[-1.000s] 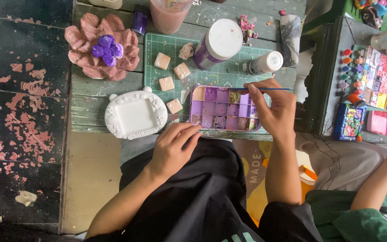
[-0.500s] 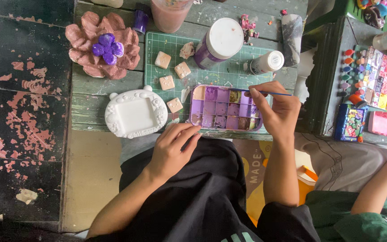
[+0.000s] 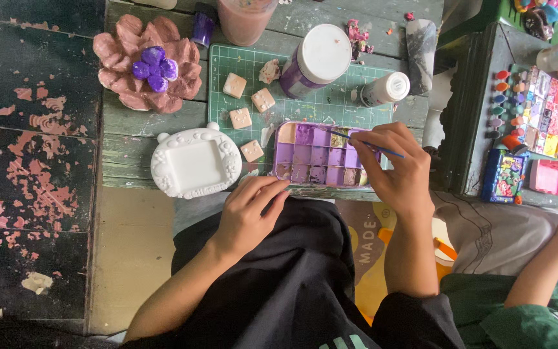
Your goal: The person sits at a craft table and uses a brush to load purple paint from a small palette, briefly handles and closes a small paint bottle, then holds a white decorative frame in one hand and paints its surface purple with the brush, rotating it to cover different areas.
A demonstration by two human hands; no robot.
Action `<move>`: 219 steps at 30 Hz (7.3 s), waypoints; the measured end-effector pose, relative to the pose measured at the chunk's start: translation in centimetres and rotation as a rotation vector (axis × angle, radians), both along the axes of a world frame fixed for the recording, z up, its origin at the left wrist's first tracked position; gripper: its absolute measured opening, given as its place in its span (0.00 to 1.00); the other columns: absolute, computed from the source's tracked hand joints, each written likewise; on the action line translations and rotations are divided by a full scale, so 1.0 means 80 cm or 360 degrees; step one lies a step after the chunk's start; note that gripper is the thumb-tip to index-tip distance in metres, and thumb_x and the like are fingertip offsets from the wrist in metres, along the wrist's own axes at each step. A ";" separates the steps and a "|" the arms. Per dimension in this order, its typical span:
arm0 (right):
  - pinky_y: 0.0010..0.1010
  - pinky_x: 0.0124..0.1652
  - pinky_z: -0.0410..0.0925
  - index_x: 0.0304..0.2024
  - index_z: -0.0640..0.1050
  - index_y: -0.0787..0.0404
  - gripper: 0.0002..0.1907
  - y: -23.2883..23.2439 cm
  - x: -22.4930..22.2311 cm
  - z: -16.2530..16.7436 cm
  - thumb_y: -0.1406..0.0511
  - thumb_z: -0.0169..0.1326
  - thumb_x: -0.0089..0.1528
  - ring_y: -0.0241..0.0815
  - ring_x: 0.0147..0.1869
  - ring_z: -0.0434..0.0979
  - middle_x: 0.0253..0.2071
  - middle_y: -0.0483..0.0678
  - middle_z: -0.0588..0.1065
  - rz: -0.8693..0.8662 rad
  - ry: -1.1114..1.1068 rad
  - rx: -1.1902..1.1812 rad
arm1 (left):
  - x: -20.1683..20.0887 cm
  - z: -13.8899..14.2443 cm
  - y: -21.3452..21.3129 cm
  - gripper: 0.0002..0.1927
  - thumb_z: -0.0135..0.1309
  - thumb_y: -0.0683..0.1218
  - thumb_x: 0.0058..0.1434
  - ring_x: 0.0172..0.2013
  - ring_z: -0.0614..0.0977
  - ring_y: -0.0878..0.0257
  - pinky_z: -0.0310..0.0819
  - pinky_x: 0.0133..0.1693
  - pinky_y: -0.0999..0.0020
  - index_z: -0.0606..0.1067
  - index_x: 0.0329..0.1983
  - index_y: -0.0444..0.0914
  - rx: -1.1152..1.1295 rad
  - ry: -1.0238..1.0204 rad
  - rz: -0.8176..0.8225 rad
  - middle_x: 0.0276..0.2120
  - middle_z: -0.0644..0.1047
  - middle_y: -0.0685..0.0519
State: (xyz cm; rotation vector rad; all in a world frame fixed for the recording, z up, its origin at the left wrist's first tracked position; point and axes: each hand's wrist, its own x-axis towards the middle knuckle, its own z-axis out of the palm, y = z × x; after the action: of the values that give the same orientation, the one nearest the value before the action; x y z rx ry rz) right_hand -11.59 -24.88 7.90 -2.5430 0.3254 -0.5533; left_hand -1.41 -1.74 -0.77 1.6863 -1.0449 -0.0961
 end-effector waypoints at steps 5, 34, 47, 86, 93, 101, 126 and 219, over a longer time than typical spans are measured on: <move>0.38 0.48 0.72 0.47 0.80 0.65 0.12 0.007 0.002 0.017 0.77 0.62 0.61 0.49 0.50 0.79 0.43 0.51 0.80 0.0184 0.0114 -0.0041 | 0.000 -0.001 -0.001 0.13 0.64 0.36 0.60 0.39 0.81 0.55 0.78 0.42 0.62 0.79 0.48 0.34 -0.0024 -0.0004 0.0020 0.41 0.77 0.50; 0.39 0.47 0.72 0.46 0.80 0.67 0.10 0.009 0.032 0.036 0.76 0.60 0.61 0.51 0.48 0.78 0.42 0.52 0.79 0.0367 0.0194 -0.0126 | -0.001 -0.002 -0.002 0.12 0.65 0.36 0.60 0.40 0.82 0.53 0.78 0.43 0.61 0.79 0.46 0.33 -0.0014 -0.0020 0.0024 0.41 0.78 0.49; 0.41 0.47 0.70 0.41 0.79 0.70 0.02 0.009 0.048 0.040 0.75 0.58 0.65 0.53 0.47 0.76 0.42 0.52 0.79 0.0401 0.0219 -0.0135 | 0.000 0.000 -0.002 0.12 0.64 0.36 0.60 0.41 0.82 0.53 0.78 0.44 0.61 0.79 0.47 0.33 -0.0003 -0.0020 0.0010 0.41 0.78 0.49; 0.41 0.48 0.72 0.42 0.80 0.72 0.04 0.002 0.059 0.040 0.75 0.57 0.65 0.54 0.48 0.79 0.43 0.54 0.80 0.0442 0.0257 0.0086 | 0.000 -0.001 -0.001 0.12 0.65 0.36 0.60 0.42 0.82 0.53 0.79 0.45 0.61 0.79 0.47 0.33 0.0003 -0.0017 0.0013 0.42 0.78 0.49; 0.41 0.46 0.72 0.42 0.80 0.71 0.05 0.000 0.060 0.036 0.75 0.56 0.64 0.54 0.47 0.79 0.42 0.54 0.80 0.0422 0.0306 0.0157 | 0.001 0.000 -0.002 0.12 0.64 0.35 0.60 0.42 0.82 0.52 0.79 0.45 0.61 0.79 0.47 0.33 0.0000 -0.0023 0.0010 0.42 0.78 0.49; 0.39 0.46 0.72 0.45 0.81 0.70 0.06 -0.005 0.056 0.034 0.74 0.56 0.66 0.53 0.48 0.79 0.44 0.54 0.80 0.0369 0.0262 0.0192 | 0.001 -0.003 -0.003 0.12 0.64 0.36 0.60 0.42 0.83 0.53 0.79 0.45 0.61 0.78 0.46 0.33 -0.0009 -0.0014 0.0003 0.42 0.78 0.49; 0.41 0.48 0.71 0.41 0.80 0.73 0.03 -0.005 0.050 0.030 0.76 0.57 0.64 0.54 0.49 0.79 0.43 0.54 0.80 0.0390 0.0178 0.0159 | 0.000 -0.004 -0.004 0.12 0.65 0.35 0.59 0.41 0.83 0.53 0.79 0.44 0.61 0.78 0.46 0.33 -0.0017 -0.0018 0.0012 0.42 0.78 0.49; 0.34 0.43 0.74 0.46 0.80 0.72 0.06 -0.048 -0.071 -0.114 0.74 0.55 0.70 0.46 0.44 0.77 0.45 0.58 0.77 -0.0009 -0.0771 0.1500 | 0.144 0.056 0.085 0.56 0.73 0.56 0.39 0.65 0.66 0.45 0.56 0.65 0.47 0.62 0.73 0.38 0.0851 -0.0376 -0.0196 0.65 0.66 0.44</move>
State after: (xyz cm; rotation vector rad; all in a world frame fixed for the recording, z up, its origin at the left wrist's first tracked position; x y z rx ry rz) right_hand -17.29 -28.72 -1.20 -1.4560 0.3119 -0.7650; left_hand 10.08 5.07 3.73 2.1483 -1.3865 -0.2821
